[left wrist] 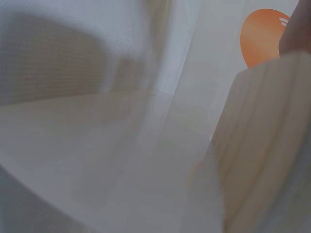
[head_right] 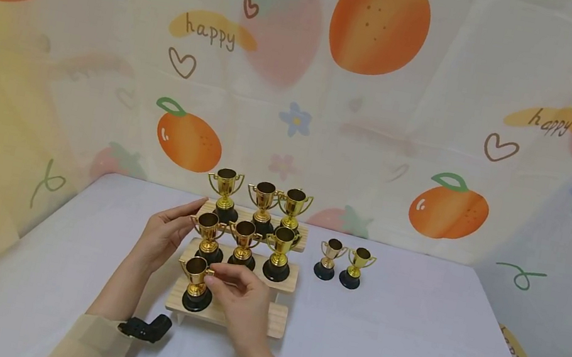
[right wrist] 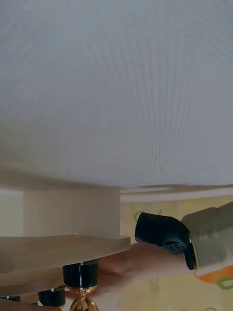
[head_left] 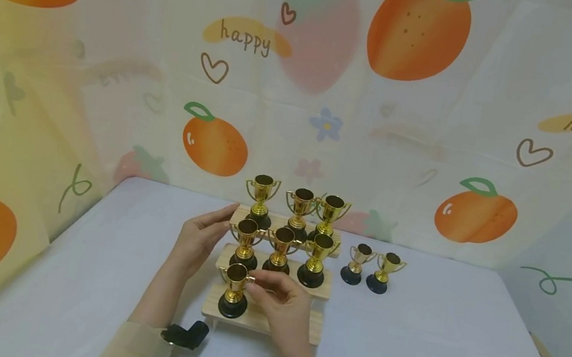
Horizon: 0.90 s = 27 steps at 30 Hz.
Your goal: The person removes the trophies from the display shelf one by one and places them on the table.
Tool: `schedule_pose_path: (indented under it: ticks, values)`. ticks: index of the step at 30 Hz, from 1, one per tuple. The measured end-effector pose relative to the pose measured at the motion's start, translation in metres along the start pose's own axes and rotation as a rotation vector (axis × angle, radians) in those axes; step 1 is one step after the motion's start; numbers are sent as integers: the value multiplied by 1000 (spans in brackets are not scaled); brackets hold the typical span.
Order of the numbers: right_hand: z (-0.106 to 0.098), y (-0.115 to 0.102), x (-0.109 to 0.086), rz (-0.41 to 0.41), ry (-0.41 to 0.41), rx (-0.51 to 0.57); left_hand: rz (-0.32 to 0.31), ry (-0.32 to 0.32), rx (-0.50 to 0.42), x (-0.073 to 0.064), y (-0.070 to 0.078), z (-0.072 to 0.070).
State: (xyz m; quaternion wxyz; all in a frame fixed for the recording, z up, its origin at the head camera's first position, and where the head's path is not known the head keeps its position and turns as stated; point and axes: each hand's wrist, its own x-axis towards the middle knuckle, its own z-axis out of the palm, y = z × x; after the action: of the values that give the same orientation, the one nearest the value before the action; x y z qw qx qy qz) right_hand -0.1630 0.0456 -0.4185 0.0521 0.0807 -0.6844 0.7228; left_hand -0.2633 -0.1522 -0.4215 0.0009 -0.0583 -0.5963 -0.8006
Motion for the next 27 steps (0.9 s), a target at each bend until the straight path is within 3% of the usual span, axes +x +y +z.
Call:
schedule_pose_path:
  ticks: [27]
  values:
    - [6, 3, -1, 26, 54, 7, 0, -9, 3, 1, 0, -1]
